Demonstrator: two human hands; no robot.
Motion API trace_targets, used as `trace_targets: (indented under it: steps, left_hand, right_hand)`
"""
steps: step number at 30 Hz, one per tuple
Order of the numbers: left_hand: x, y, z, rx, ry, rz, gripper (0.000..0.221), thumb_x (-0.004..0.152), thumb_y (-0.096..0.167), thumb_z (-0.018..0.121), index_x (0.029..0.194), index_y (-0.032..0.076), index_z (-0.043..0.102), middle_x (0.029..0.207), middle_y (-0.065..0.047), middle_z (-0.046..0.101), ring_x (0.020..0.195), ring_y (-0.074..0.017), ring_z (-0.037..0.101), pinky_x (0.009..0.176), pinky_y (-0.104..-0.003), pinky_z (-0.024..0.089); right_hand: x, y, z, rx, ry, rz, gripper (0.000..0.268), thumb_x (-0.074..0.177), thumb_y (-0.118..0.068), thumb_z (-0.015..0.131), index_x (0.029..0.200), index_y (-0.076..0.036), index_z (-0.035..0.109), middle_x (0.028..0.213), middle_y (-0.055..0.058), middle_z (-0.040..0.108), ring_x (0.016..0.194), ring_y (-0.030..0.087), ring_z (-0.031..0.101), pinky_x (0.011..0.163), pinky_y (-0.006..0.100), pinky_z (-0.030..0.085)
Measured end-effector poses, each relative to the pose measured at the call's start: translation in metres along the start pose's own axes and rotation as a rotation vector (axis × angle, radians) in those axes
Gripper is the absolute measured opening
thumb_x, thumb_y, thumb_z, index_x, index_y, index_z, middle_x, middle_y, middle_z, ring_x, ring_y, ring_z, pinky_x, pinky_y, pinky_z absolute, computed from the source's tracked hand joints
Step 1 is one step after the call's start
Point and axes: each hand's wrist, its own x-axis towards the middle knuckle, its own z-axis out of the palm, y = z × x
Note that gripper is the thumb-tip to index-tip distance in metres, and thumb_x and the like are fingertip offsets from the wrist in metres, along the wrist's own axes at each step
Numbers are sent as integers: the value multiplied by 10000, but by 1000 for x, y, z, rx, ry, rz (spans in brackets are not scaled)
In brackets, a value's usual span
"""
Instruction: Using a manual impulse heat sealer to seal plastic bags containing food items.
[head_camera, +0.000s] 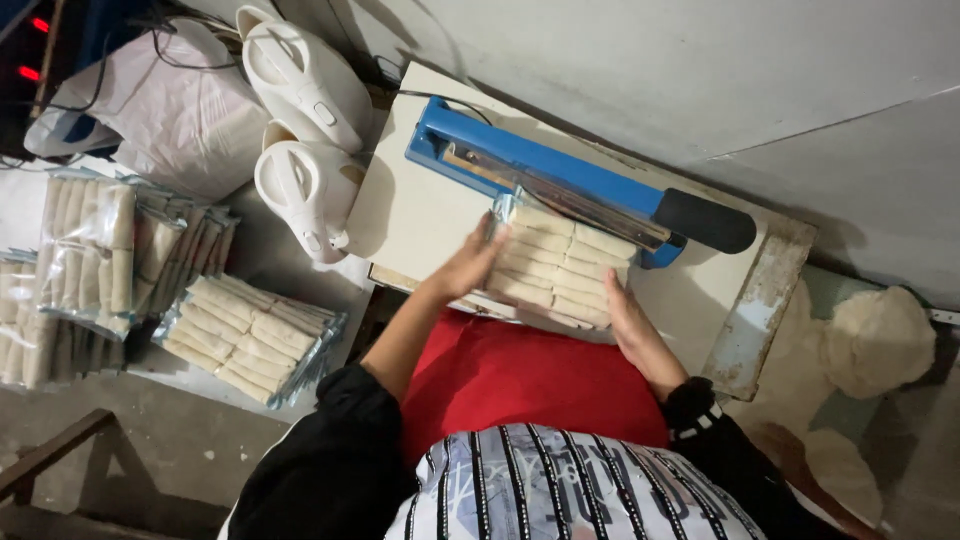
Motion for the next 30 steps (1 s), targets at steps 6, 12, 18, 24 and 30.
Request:
trace_targets:
  steps: [6,12,18,24,30]
  left_hand:
    - [1,5,37,258,294,120,944,865,721,425,1525,88,190,1392,-320,406,1224,-543,495,1073,-585,402]
    - [12,18,29,283,366,-33,983,804,831,267,1492,130,279,1285,-274,496,1129,-535,576,966,-567,474]
    - [10,5,36,34,404,-95,1076,717,826,394,1493,88,291,1315,-286,496,1148,-554,553,984,-587,455]
    - [-15,-50,12,-241,371,86,985,801,825,390,1470,103,368,1330,-171,589,1209,-388,581,1059,-528,416]
    - [-133,-154,-72,81,1557,266,205,901,98,500,1087,33,556,997,-154,546,931,-329,510,870,-431,407]
  right_hand:
    - [25,59,-15,149,49,-60,923,957,-685,303,1550,-35,23,1604,215,14,1472,390,78,1176,572,99]
    - [-45,-16,34,189,6,-21,965,883,-714,348,1554,-82,65,1607,197,52,1472,370,141,1159,615,119]
    - [18,34,7,312,-32,52,862,885,-664,445,1524,-135,209,1558,155,238,1390,324,320,1092,672,236]
    - [11,28,0,216,-27,68,818,938,-645,388,1511,-97,184,1528,166,251,1362,326,331,1051,690,290]
    - [54,75,-67,309,171,86,409,999,-539,402,1297,-266,461,1292,4,465,1243,198,464,1070,572,369]
